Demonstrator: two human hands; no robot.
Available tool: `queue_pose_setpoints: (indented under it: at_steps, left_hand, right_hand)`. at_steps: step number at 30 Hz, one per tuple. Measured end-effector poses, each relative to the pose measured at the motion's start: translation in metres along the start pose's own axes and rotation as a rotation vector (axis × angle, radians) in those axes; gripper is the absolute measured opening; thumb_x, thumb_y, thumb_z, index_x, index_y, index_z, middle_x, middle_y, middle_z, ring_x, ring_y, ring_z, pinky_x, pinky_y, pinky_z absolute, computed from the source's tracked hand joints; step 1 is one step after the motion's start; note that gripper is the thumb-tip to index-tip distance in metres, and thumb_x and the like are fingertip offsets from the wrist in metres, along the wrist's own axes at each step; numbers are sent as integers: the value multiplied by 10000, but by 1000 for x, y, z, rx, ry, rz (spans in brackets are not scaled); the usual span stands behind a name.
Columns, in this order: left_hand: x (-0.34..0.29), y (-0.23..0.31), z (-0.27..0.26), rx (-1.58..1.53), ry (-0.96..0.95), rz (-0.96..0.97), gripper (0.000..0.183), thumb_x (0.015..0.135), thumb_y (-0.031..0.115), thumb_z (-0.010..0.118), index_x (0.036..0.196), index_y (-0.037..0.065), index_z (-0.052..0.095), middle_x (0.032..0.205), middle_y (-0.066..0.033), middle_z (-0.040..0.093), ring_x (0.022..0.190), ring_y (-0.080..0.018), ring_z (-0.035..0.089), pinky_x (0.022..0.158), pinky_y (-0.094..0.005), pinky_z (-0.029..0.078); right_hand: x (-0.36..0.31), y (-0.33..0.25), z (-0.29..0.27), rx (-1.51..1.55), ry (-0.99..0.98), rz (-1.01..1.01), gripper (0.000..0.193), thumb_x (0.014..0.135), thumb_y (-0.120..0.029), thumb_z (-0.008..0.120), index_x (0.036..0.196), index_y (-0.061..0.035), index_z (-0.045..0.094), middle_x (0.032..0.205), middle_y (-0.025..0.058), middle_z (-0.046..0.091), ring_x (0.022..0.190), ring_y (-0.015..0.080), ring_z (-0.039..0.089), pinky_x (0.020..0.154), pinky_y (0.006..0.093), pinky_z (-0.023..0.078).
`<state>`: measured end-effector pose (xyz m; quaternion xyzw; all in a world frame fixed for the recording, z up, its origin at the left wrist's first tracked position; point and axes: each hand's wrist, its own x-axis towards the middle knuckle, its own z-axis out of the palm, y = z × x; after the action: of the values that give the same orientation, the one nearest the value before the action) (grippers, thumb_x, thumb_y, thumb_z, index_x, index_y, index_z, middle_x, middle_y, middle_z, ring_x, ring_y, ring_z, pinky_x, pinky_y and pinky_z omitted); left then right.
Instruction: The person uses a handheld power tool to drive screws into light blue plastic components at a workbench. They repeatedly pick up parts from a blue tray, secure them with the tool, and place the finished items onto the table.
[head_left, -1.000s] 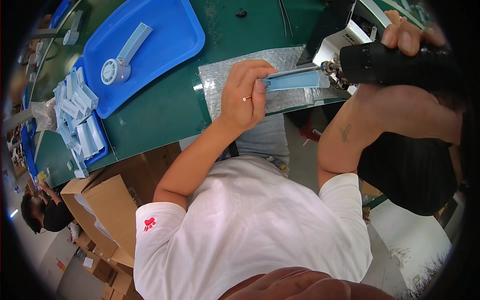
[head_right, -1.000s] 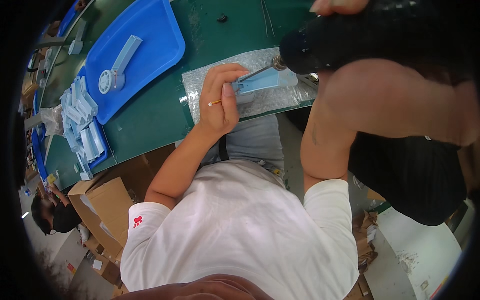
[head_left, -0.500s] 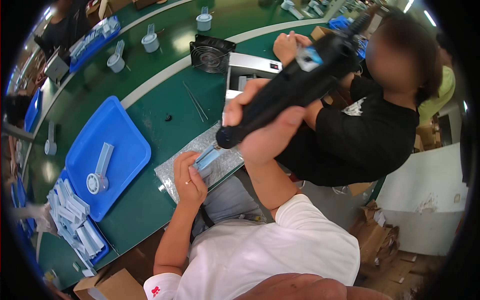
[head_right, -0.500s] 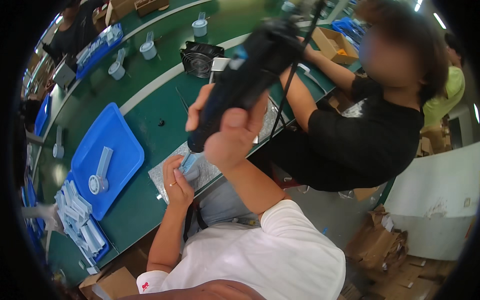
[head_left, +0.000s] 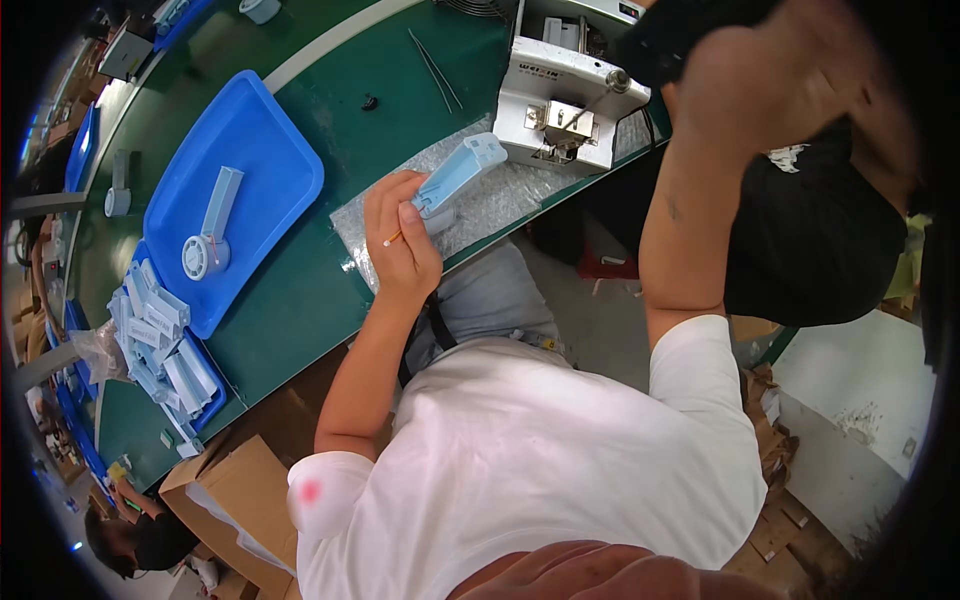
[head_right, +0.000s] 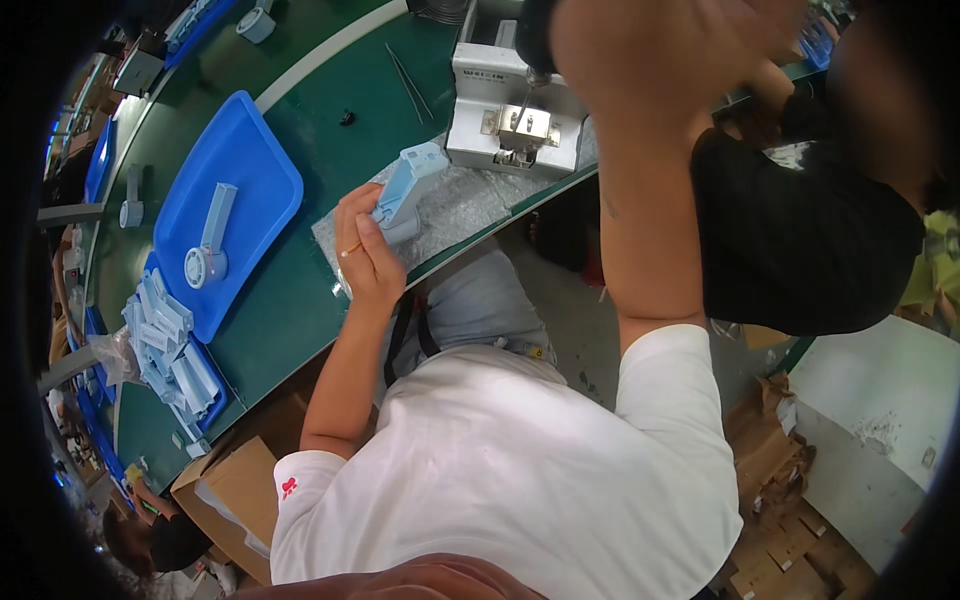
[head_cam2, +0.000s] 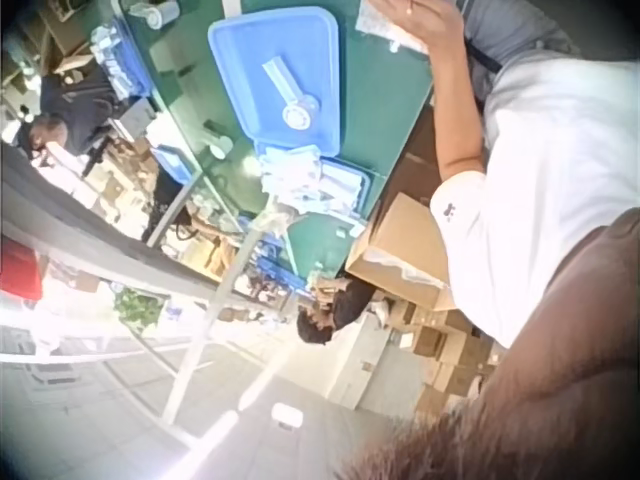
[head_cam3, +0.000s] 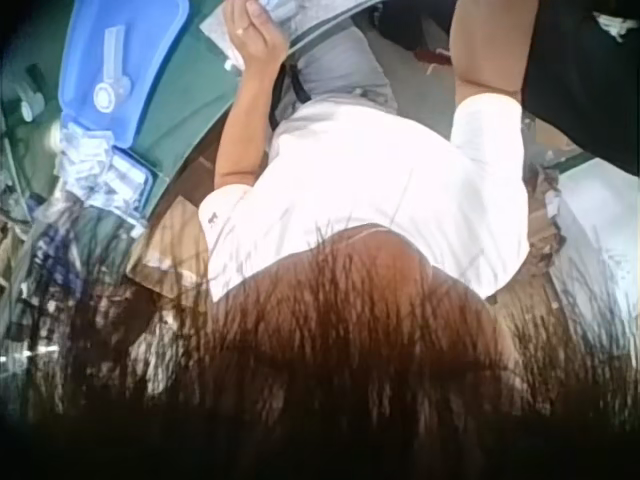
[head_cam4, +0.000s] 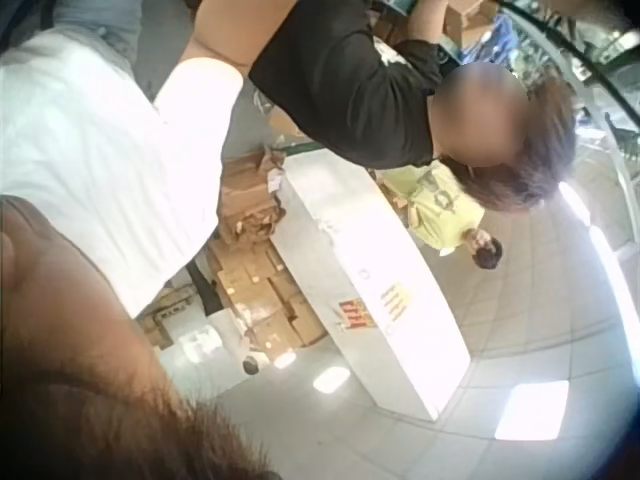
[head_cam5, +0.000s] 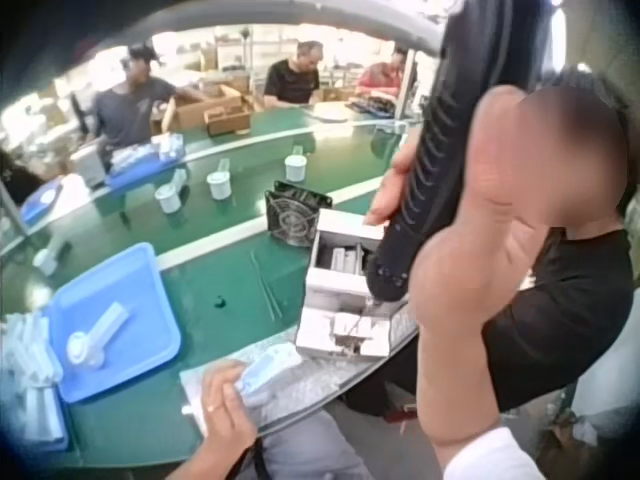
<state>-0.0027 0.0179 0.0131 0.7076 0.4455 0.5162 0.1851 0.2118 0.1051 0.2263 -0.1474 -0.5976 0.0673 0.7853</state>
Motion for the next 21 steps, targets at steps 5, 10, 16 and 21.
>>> queue_pose_setpoints:
  at_steps: [5,10,16,21]
  left_hand:
    - [-1,-2,1,-7,20,24,314,1063,131,386,1094,-34,651,1121,-208,668,1038,-346,619,948,-423,463]
    - [2,-3,3,-54,52,22,261,1037,98,443,1070,-11,677,1080,-185,673,997,-353,627,920,-431,473]
    - [-1,-7,1,-69,66,2,242,1026,97,466,1054,2,687,1065,-157,686,991,-342,624,904,-424,482]
    - [0,-8,2,-64,72,29,228,1025,105,484,1043,13,692,1049,-146,691,986,-335,624,893,-415,483]
  right_hand:
    - [-18,7,0,52,39,144,313,1093,-323,510,1139,-15,542,743,112,612,491,160,567,456,272,479]
    - [-33,3,-48,353,-82,581,714,971,-661,422,1092,23,591,913,148,641,677,231,593,633,368,503]
    - [-2,-23,-39,409,-58,1100,857,796,-779,534,1079,30,555,1003,137,574,830,237,567,748,393,486]
    - [-39,-3,-22,555,-1,751,775,834,-707,526,1036,41,531,941,133,532,790,234,533,732,382,470]
